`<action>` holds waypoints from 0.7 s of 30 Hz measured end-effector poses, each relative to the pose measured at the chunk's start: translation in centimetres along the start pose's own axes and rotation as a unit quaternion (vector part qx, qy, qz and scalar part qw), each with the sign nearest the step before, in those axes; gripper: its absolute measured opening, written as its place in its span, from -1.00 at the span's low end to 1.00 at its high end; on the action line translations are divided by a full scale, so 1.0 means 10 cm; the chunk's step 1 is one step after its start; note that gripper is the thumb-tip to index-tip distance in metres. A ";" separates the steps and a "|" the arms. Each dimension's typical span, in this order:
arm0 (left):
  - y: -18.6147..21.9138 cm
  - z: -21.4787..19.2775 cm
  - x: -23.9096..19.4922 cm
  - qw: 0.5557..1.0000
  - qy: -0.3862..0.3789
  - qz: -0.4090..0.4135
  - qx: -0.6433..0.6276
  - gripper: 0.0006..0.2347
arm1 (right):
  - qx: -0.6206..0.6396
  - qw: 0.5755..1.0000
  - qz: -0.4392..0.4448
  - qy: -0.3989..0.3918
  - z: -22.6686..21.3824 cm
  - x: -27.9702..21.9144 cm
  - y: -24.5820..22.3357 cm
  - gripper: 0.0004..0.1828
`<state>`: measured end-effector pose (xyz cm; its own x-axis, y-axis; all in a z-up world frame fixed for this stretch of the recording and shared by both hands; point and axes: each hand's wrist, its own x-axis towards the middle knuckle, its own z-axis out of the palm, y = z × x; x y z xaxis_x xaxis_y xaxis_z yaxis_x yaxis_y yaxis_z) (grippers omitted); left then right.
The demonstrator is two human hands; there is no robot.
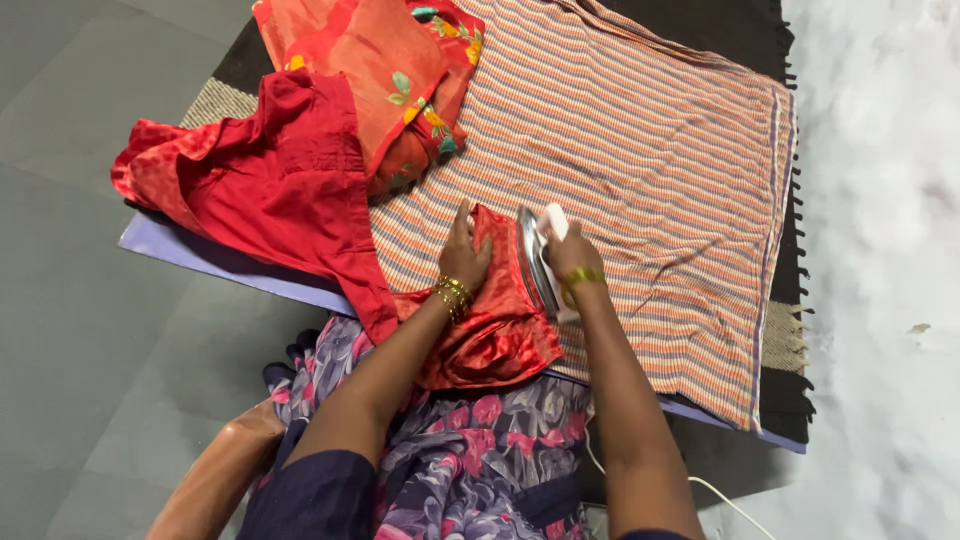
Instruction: The person irons a red blouse by hand using an iron on a flat surface.
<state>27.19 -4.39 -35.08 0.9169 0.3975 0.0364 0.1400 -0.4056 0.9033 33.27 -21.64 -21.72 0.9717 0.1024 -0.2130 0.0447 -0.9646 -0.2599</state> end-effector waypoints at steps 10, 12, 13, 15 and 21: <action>0.18 0.10 0.33 0.992 0.070 -0.006 0.104 -0.06 | -0.035 0.999 0.009 -0.007 0.09 -0.49 0.45 -0.42; 0.14 0.16 0.30 0.989 0.036 -0.020 0.138 -0.12 | 0.001 1.000 0.028 0.001 0.04 -0.27 0.37 -0.44; 0.14 0.18 0.29 0.986 0.042 -0.020 0.163 -0.21 | 0.006 1.000 0.025 0.016 0.02 -0.18 0.34 -0.45; 0.18 0.15 0.34 0.980 0.055 -0.008 0.190 -0.30 | 0.007 0.999 0.032 0.031 -0.03 0.02 0.21 -0.46; 0.23 -0.06 0.41 0.987 0.006 -0.033 0.160 -0.27 | 0.065 0.995 0.073 0.015 -0.25 -0.25 0.32 -0.48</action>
<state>31.09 -3.24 -32.57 0.8978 0.4403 -0.0108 0.3115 -0.6173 0.7224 31.55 -25.65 -19.63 0.9721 -0.0461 -0.2298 -0.1264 -0.9288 -0.3483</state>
